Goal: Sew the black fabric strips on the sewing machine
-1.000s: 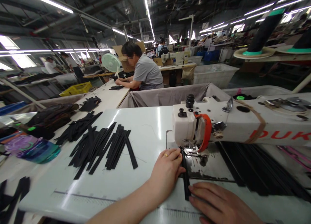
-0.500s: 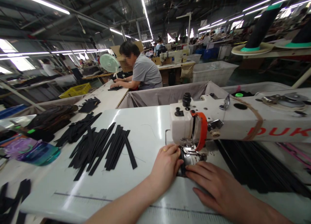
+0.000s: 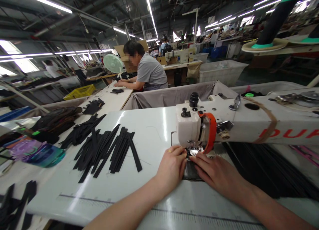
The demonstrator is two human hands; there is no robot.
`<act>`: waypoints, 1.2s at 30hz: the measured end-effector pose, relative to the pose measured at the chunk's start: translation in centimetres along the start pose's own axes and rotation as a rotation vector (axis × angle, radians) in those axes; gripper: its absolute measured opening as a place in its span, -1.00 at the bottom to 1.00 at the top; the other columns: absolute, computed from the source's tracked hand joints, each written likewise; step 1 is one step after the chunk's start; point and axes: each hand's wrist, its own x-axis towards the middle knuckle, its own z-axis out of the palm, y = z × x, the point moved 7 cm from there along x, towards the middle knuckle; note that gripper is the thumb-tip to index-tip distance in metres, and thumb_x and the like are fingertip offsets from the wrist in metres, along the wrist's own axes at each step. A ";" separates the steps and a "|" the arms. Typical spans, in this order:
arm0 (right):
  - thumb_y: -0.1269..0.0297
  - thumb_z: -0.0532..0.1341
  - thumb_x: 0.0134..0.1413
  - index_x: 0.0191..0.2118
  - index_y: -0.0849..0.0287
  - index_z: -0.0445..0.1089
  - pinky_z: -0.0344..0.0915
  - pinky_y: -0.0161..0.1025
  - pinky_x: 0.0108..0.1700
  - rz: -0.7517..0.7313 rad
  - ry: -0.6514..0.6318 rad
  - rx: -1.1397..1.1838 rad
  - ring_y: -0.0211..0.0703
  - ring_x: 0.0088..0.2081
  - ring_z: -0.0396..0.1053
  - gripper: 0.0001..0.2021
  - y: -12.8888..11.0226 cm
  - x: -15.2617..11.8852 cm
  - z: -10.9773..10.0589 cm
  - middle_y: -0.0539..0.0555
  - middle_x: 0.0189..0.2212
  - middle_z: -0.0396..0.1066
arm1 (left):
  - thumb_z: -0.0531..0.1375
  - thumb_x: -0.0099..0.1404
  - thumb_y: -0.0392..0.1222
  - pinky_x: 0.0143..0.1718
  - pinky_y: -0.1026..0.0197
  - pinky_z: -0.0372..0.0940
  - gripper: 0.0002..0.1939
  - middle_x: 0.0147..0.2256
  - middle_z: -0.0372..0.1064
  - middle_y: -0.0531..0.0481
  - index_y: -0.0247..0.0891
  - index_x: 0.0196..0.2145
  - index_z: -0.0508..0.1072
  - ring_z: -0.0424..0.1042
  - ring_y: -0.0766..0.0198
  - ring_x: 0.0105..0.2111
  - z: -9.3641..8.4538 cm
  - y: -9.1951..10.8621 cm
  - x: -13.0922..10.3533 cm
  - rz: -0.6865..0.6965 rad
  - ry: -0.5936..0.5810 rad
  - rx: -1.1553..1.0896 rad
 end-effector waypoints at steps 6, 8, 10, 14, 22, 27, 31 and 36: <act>0.49 -0.05 0.28 -0.07 0.31 0.43 0.41 -0.13 -0.24 -0.029 0.030 -0.074 -0.09 -0.33 0.46 -0.68 -0.6 0.1 -0.1 0.22 -0.20 0.52 | 0.05 0.33 -0.40 0.07 -0.02 0.31 -0.74 0.00 0.43 -0.17 -0.29 -0.12 0.48 0.35 0.08 0.00 0.3 0.3 -0.7 0.007 0.001 0.016; 0.49 -0.03 0.27 -0.09 0.28 0.43 0.41 -0.13 -0.24 -0.013 0.017 -0.084 -0.09 -0.34 0.46 -0.70 -0.6 0.1 0.0 0.20 -0.20 0.52 | 0.05 0.34 -0.40 0.06 -0.04 0.32 -0.73 0.00 0.43 -0.16 -0.28 -0.10 0.47 0.35 0.07 0.02 0.5 0.4 -0.8 0.009 -0.005 0.037; 0.50 -0.01 0.26 -0.09 0.27 0.43 0.40 -0.13 -0.26 0.004 0.004 -0.093 -0.08 -0.35 0.45 -0.71 -0.6 0.0 0.1 0.19 -0.22 0.51 | 0.04 0.35 -0.39 0.07 -0.05 0.32 -0.73 -0.01 0.43 -0.16 -0.29 -0.08 0.46 0.34 0.06 0.03 0.6 0.5 -0.8 0.003 -0.008 0.064; 0.54 0.02 0.22 -0.07 0.28 0.40 0.36 -0.15 -0.32 0.003 -0.012 -0.111 -0.09 -0.42 0.42 -0.72 -0.8 -0.2 0.2 0.15 -0.31 0.48 | 0.03 0.34 -0.38 0.09 -0.06 0.29 -0.73 0.02 0.39 -0.20 -0.32 -0.07 0.44 0.31 0.04 0.06 1.0 0.6 -0.7 -0.014 -0.021 0.133; 0.52 0.01 0.24 -0.07 0.27 0.38 0.32 -0.18 -0.35 0.001 -0.050 -0.043 -0.12 -0.43 0.40 -0.75 -0.3 -0.6 0.5 0.13 -0.34 0.46 | 0.04 0.32 -0.39 0.16 -0.04 0.23 -0.72 0.06 0.33 -0.23 -0.36 -0.04 0.39 0.24 0.02 0.12 1.4 0.9 -0.5 -0.024 -0.043 0.189; 0.49 0.02 0.25 -0.01 0.29 0.35 0.34 -0.16 -0.30 0.001 -0.085 -0.063 -0.07 -0.35 0.42 -0.74 -0.2 -0.9 1.0 0.16 -0.29 0.46 | 0.01 0.34 -0.38 0.18 -0.08 0.20 -0.67 0.11 0.30 -0.22 -0.35 0.04 0.35 0.20 0.00 0.17 1.7 0.9 -0.6 -0.011 -0.050 0.230; 0.49 0.00 0.27 -0.02 0.27 0.36 0.35 -0.15 -0.28 0.008 -0.096 -0.063 -0.08 -0.35 0.42 -0.74 -0.1 -0.9 1.2 0.16 -0.28 0.46 | 0.01 0.34 -0.38 0.16 -0.09 0.21 -0.67 0.09 0.32 -0.28 -0.41 0.04 0.34 0.21 -0.04 0.15 1.9 0.8 -0.7 -0.001 -0.061 0.264; 0.49 0.01 0.26 -0.02 0.28 0.35 0.36 -0.14 -0.28 0.005 -0.080 -0.033 -0.07 -0.34 0.42 -0.73 0.0 -1.0 1.4 0.17 -0.26 0.46 | 0.03 0.34 -0.37 0.15 -0.05 0.22 -0.75 0.04 0.35 -0.25 -0.38 -0.06 0.39 0.24 -0.02 0.11 1.8 0.9 -0.6 -0.004 -0.052 0.279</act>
